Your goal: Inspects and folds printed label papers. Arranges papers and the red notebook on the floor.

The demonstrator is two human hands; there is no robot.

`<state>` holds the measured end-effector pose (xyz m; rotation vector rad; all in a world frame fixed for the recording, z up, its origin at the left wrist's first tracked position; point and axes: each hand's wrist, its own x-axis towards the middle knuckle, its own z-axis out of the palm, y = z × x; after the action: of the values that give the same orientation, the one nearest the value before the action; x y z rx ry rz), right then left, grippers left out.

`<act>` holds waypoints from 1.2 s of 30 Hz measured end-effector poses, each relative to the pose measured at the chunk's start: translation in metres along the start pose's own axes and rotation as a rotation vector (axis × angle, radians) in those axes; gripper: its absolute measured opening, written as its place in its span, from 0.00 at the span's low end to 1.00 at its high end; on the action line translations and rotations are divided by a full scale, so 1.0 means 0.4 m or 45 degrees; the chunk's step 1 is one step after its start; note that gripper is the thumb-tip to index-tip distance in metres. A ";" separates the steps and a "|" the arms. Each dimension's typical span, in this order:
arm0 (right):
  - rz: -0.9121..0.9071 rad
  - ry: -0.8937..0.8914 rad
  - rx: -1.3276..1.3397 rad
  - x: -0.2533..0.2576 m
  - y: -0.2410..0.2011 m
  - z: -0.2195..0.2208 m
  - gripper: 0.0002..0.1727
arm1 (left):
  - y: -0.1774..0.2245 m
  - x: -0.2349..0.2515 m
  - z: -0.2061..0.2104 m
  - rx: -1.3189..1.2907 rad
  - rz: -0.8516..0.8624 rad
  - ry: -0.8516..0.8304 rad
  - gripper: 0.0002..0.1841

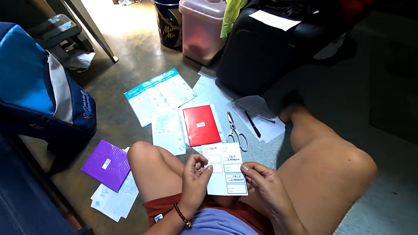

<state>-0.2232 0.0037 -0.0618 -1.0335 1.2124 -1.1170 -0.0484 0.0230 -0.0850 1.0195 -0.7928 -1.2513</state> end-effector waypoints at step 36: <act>-0.001 0.014 0.042 -0.003 0.007 -0.002 0.16 | 0.003 -0.003 0.002 0.046 0.007 -0.012 0.15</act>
<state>-0.2237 0.0054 -0.0644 -1.0043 1.1986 -1.1413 -0.0488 0.0240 -0.0835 1.0408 -0.8272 -1.2416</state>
